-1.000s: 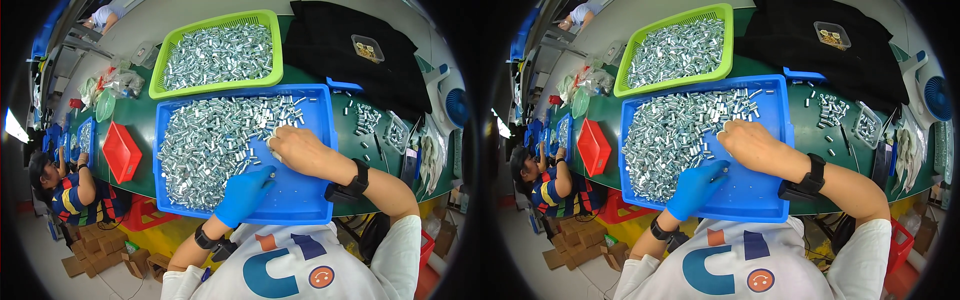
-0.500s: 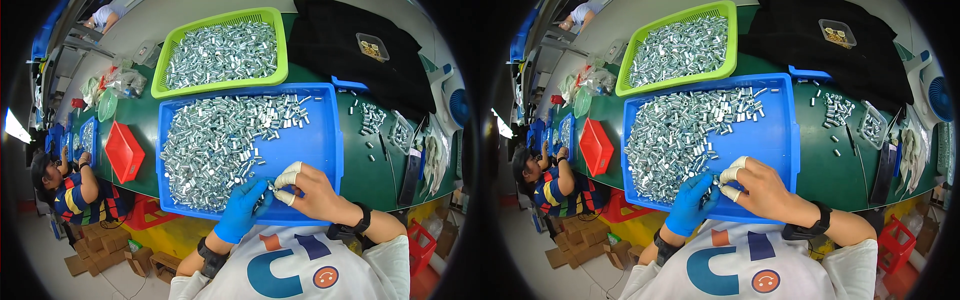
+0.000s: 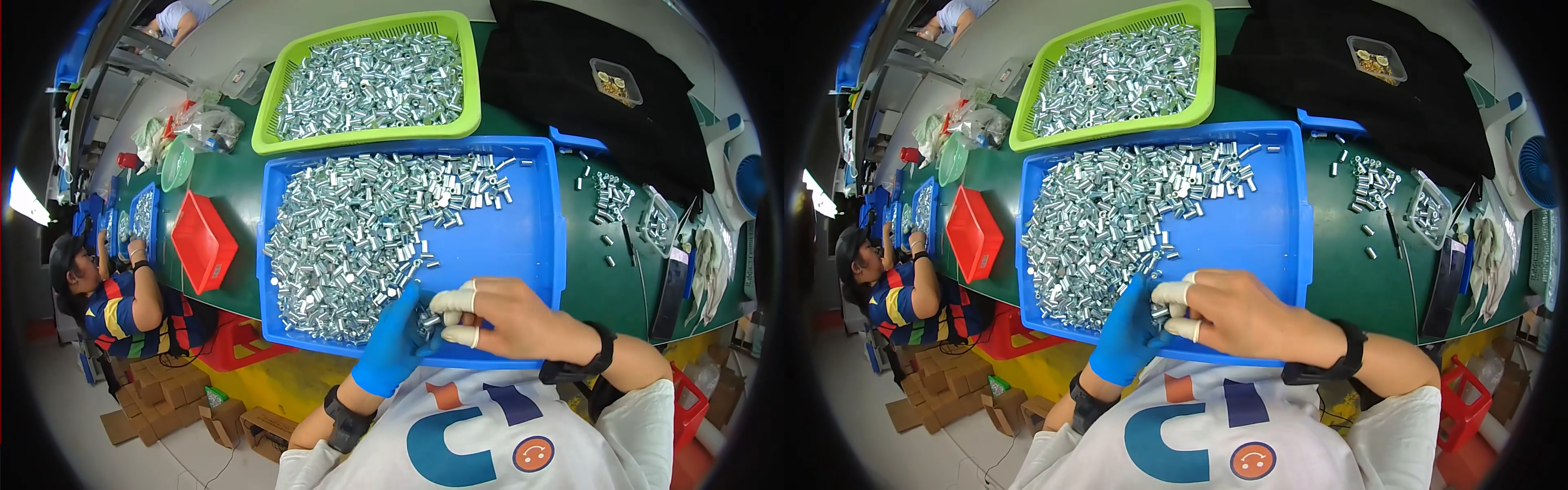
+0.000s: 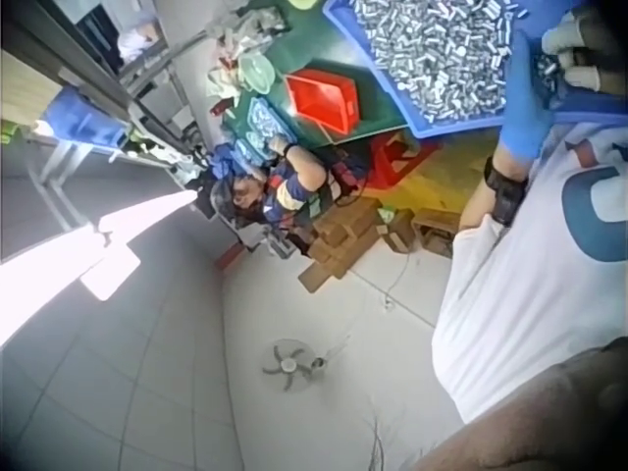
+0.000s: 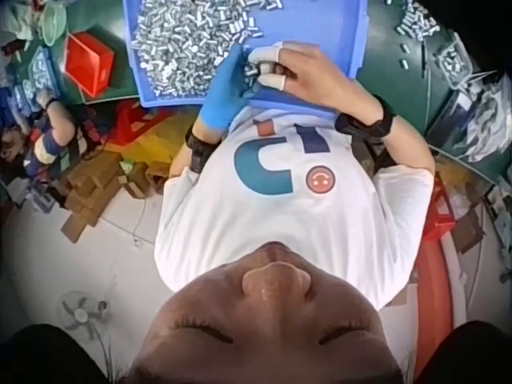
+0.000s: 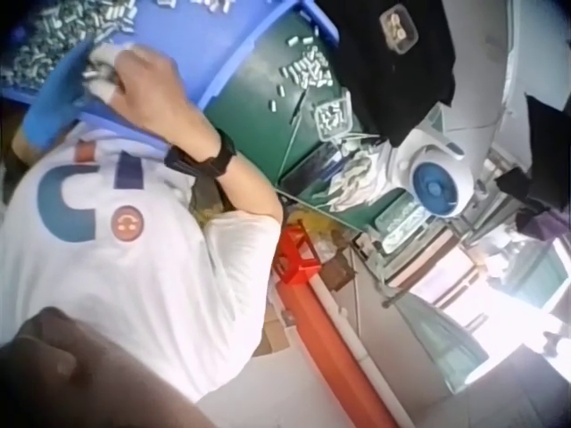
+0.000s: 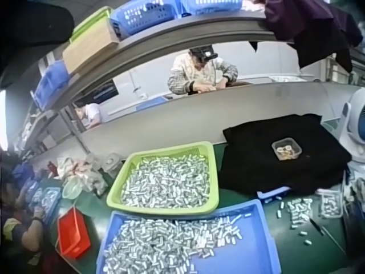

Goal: The person picks up metal fasteners from a blue tray, joins them together by hand, and places the assembled units onto the table, repeating this process throughout the video.

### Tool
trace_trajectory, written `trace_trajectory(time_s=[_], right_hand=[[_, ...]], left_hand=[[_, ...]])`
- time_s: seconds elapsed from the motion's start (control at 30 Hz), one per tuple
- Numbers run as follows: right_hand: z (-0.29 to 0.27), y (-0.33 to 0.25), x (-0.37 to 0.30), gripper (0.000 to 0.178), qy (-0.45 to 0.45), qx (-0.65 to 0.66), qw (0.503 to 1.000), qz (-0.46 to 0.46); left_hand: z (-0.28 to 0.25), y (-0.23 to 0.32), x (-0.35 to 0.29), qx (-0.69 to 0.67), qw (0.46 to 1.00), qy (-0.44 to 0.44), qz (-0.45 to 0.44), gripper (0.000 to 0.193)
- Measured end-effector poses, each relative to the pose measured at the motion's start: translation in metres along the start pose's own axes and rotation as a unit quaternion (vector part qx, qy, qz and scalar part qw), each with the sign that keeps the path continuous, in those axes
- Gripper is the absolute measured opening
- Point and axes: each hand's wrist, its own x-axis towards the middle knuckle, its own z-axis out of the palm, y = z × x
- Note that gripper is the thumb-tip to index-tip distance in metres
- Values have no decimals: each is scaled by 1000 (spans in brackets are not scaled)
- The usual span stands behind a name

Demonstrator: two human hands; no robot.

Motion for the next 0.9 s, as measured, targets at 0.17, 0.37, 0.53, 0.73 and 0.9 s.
trace_trajectory(time_s=[0.17,0.37,0.53,0.73,0.9], right_hand=[[-10,24,42,16,-111,-273,956,-15],[12,40,51,16,-154,-321,934,-20],[2,37,43,17,-184,-339,923,16],[-21,41,23,19,-70,-221,971,48],[-27,46,12,16,-31,-217,973,75]], left_hand=[[-23,9,8,137,984,-28,112,27],[-24,31,35,661,619,78,417,22],[-25,32,50,756,462,46,461,21],[-22,42,27,448,853,-56,261,19],[-17,52,29,269,947,-121,131,19]])
